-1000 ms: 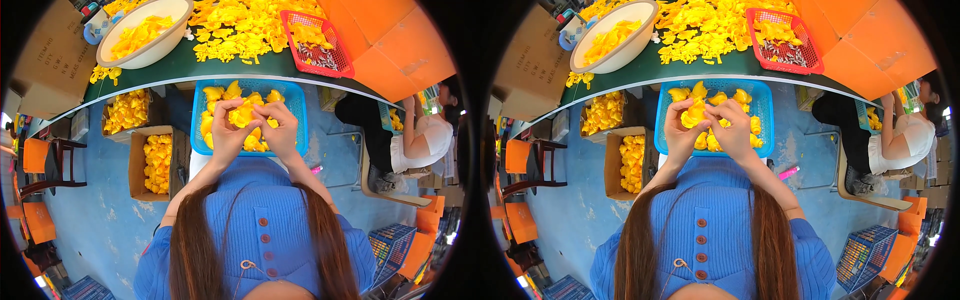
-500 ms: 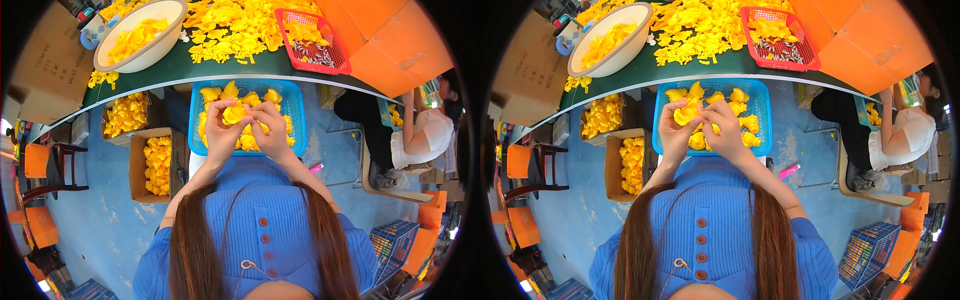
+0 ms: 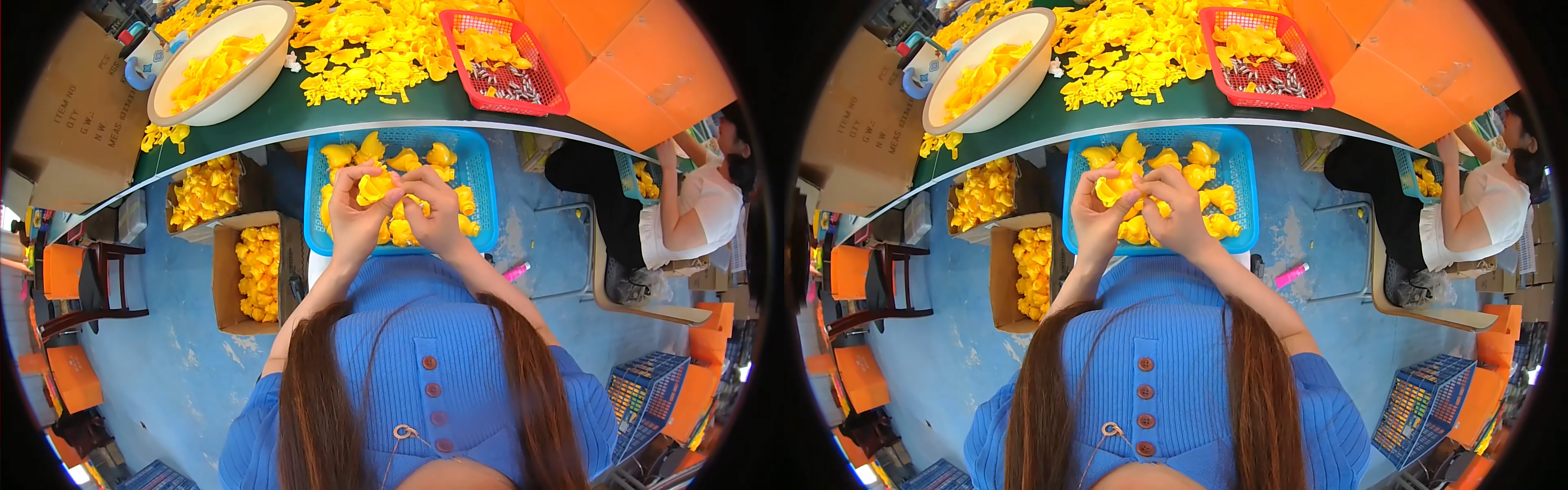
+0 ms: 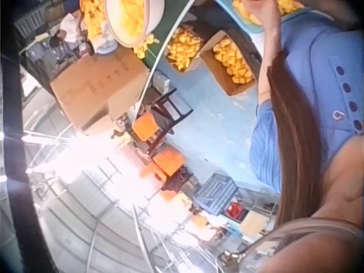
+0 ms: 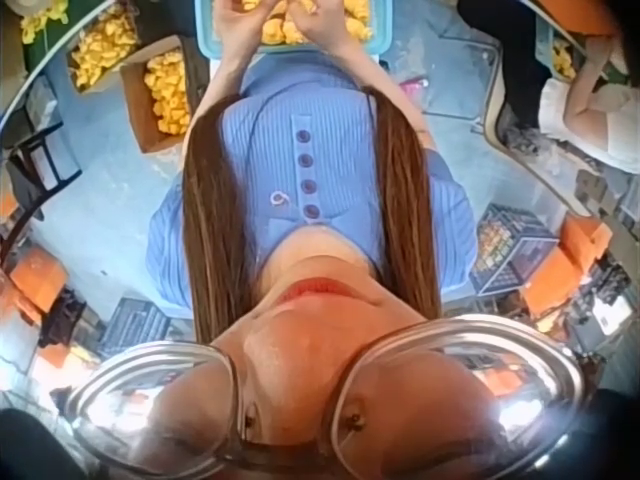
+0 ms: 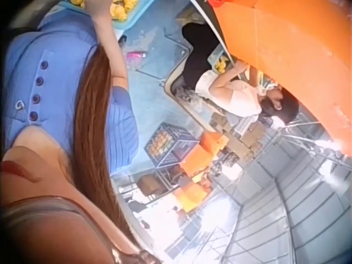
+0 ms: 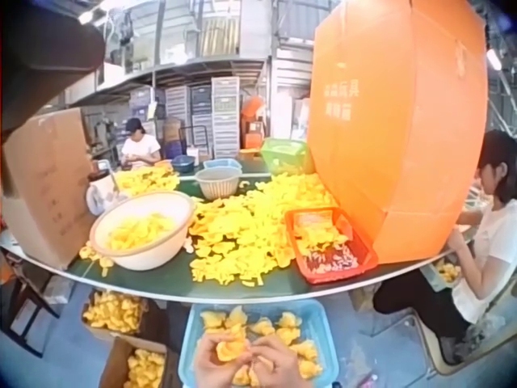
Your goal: Assembling or inspecting small yellow plastic toy ducks at a factory workbench.
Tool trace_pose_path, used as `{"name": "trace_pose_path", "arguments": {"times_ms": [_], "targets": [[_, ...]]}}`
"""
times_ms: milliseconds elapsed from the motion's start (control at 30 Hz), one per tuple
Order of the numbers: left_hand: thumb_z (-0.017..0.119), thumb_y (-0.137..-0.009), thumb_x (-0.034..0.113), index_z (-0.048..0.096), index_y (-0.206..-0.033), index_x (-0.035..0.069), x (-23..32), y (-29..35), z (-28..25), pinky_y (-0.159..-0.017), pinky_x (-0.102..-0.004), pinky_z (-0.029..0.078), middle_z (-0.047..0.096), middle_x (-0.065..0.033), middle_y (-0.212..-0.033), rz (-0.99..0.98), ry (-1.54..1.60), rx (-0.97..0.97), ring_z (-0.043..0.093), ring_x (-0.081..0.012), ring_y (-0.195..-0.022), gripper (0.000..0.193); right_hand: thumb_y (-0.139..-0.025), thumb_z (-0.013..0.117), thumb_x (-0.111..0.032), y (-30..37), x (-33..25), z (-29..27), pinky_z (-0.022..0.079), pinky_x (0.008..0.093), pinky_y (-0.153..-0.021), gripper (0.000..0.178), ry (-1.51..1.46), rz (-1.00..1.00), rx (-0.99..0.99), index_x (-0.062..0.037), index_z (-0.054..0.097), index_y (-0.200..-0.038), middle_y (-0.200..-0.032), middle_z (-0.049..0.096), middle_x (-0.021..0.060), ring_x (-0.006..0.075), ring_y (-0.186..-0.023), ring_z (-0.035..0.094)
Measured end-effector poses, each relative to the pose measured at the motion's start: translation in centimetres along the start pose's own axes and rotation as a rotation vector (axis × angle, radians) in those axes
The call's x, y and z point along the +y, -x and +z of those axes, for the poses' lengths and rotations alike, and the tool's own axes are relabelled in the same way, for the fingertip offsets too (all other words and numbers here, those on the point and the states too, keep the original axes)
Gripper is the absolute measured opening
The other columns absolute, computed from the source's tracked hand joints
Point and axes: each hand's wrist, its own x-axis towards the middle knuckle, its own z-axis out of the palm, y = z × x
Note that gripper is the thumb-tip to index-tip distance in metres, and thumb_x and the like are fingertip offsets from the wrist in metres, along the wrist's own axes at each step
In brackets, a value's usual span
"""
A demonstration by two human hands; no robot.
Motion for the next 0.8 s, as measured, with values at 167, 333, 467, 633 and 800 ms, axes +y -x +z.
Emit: {"name": "trace_pose_path", "arguments": {"times_ms": [167, 333, 467, 633, 800], "targets": [[0.075, -0.071, 0.003, 0.053, -0.101, 0.005, 0.2, -0.1, 0.0, -0.095, -0.0287, 0.038, 0.049, -0.0066, -0.104, -0.051, 0.073, 0.025, 0.047, -0.0191, -0.111, 0.037, -0.071, 0.059, 0.002, -0.1, 0.0, -0.3, 0.047, 0.0289, -0.069, 0.019, 0.012, -0.014, -0.014, 0.0026, 0.065, -0.089, -0.085, 0.06, 0.013, 0.0234, -0.078, 0.059], [0.079, -0.068, 0.005, 0.053, -0.102, 0.005, 2.4, 0.2, 0.3, -0.096, -0.0302, 0.037, 0.048, -0.0069, -0.106, 0.057, 0.069, -0.06, 0.048, -0.0204, -0.111, 0.043, -0.075, 0.064, 0.007, -1.6, -1.6, -2.9, 0.047, 0.0242, -0.072, 0.017, -0.214, 0.161, -0.131, 0.0011, 0.068, -0.09, -0.088, 0.063, 0.0106, 0.0165, -0.081, 0.06], [0.081, -0.065, 0.008, 0.054, -0.102, 0.006, 2.6, 0.6, 0.3, -0.097, -0.0312, 0.036, 0.047, -0.0073, -0.107, 0.223, -0.051, -0.084, 0.047, -0.0214, -0.11, 0.046, -0.073, 0.066, 0.006, -1.8, -3.2, -3.1, 0.046, 0.024, -0.072, 0.017, -0.085, 0.096, -0.116, 0.0016, 0.068, -0.089, -0.086, 0.062, 0.0114, 0.0169, -0.08, 0.06], [0.08, -0.067, 0.01, 0.054, -0.102, 0.007, 2.2, 0.7, 0.0, -0.096, -0.0306, 0.037, 0.046, -0.0076, -0.106, 0.196, -0.014, -0.02, 0.047, -0.0207, -0.11, 0.043, -0.074, 0.062, 0.002, -1.6, -3.5, -2.0, 0.046, 0.0266, -0.073, 0.021, -0.024, -0.01, -0.099, 0.0022, 0.066, -0.094, -0.089, 0.061, 0.0124, 0.0199, -0.083, 0.06], [0.078, -0.069, 0.008, 0.054, -0.102, 0.007, 2.0, 0.7, -0.1, -0.095, -0.0288, 0.039, 0.046, -0.0085, -0.11, 0.142, 0.04, 0.01, 0.046, -0.02, -0.112, 0.04, -0.075, 0.057, 0.0, -1.2, -3.0, -1.5, 0.046, 0.0282, -0.074, 0.025, -0.074, -0.024, -0.084, 0.0033, 0.064, -0.098, -0.092, 0.06, 0.0127, 0.0207, -0.085, 0.058]]}}
